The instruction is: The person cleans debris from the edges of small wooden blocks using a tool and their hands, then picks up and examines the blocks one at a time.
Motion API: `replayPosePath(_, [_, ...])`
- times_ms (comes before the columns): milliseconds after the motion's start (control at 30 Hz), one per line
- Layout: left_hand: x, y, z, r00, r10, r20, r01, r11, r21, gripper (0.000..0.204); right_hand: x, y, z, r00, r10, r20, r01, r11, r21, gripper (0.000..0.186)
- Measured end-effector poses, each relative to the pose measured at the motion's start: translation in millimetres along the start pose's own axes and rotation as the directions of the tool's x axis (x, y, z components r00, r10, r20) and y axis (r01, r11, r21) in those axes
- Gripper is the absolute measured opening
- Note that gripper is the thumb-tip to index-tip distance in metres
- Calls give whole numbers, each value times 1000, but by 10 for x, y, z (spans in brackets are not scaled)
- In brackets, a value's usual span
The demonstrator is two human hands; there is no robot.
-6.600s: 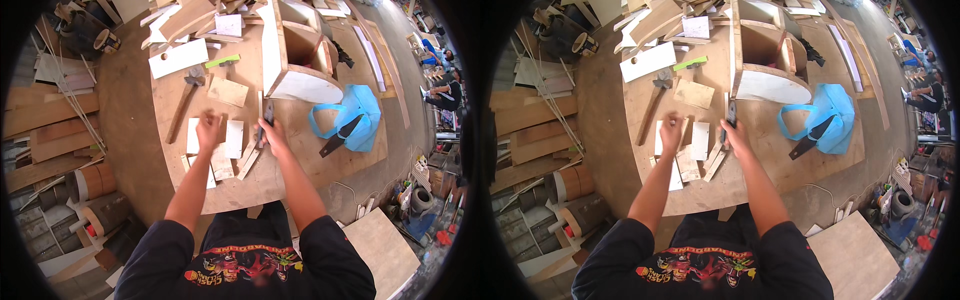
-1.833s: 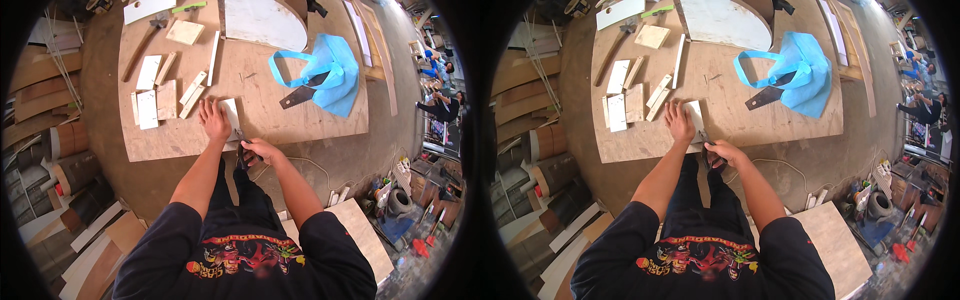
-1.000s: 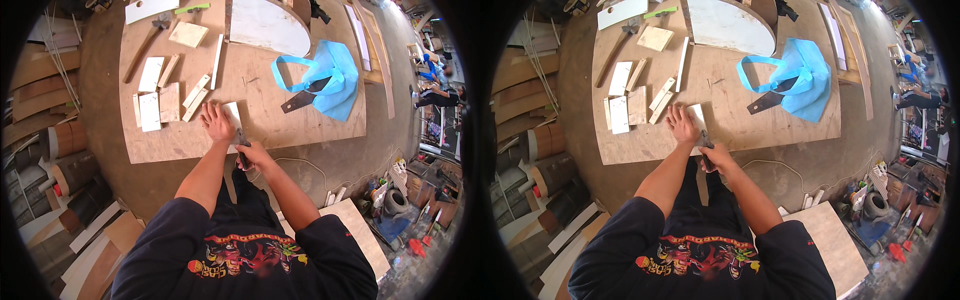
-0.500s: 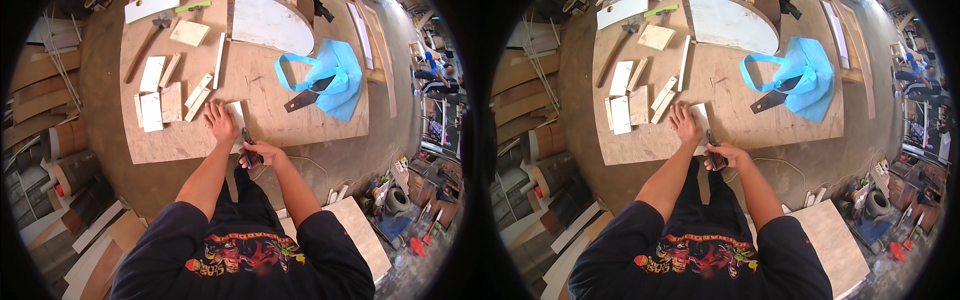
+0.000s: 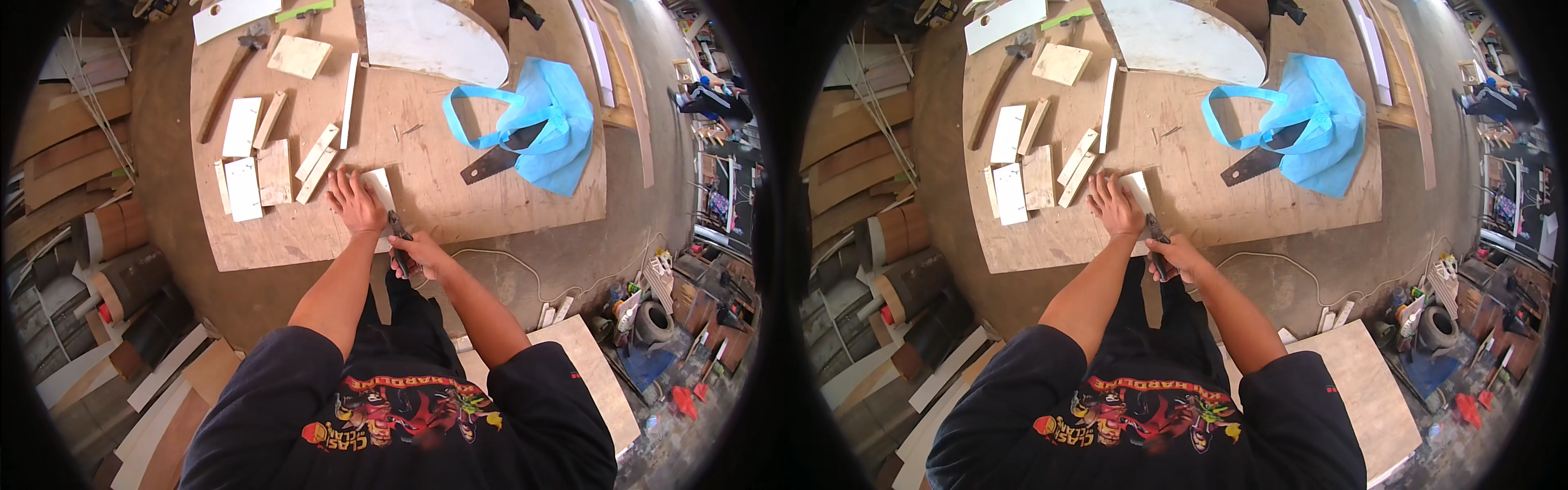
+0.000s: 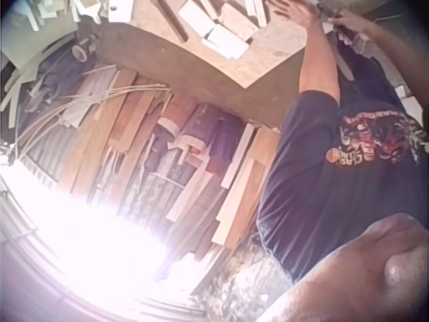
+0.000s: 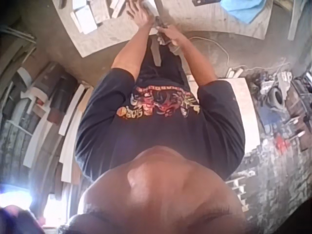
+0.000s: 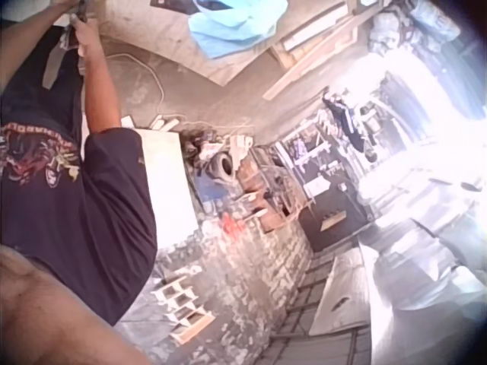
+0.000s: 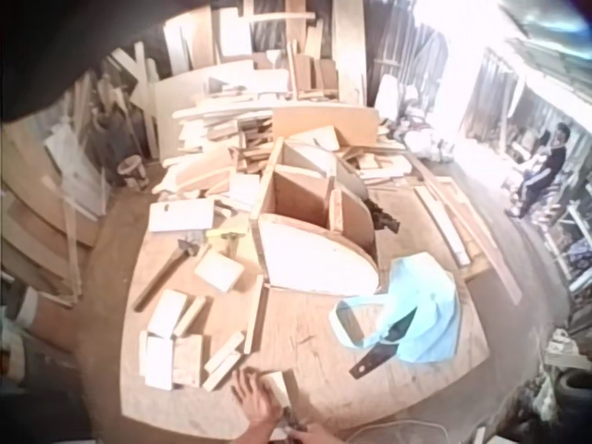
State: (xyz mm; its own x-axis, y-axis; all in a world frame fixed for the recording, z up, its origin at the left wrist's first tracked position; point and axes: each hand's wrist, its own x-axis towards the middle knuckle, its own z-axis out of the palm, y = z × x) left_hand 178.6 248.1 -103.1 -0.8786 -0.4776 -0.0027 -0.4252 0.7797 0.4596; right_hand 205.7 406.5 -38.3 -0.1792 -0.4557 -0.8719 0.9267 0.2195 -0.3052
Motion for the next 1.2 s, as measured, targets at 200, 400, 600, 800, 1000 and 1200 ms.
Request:
replayPosePath(200, [30, -116, 117, 999, 14, -39, -10, 997, 82, 41, -524, -441, 360, 996, 12, 94, -17, 999, 52, 44])
replayPosePath(400, [8, -65, 14, 999, 35, -35, -34, 999, 27, 43, 7, -802, -35, 936, -267, -231, 203, 943, -265, 45])
replayPosePath(600, [101, -48, -149, 986, 66, -154, -76, 995, -62, 42, 155, -1507, -297, 967, -103, -233, 79, 991, -110, 33])
replayPosePath(800, [587, -493, -712, 984, 130, -124, -132, 991, -10, 38, 82, -1273, -199, 986, -108, -127, 103, 994, -44, 35])
replayPosePath(1000, [622, -765, -898, 983, 183, -4, -180, 970, 163, 42, -78, -484, 445, 988, -86, -132, 63, 983, -173, 40])
replayPosePath(1200, [624, -806, -820, 987, 157, 20, -159, 979, 126, 42, 322, 114, 526, 949, -296, -105, 270, 939, -212, 32])
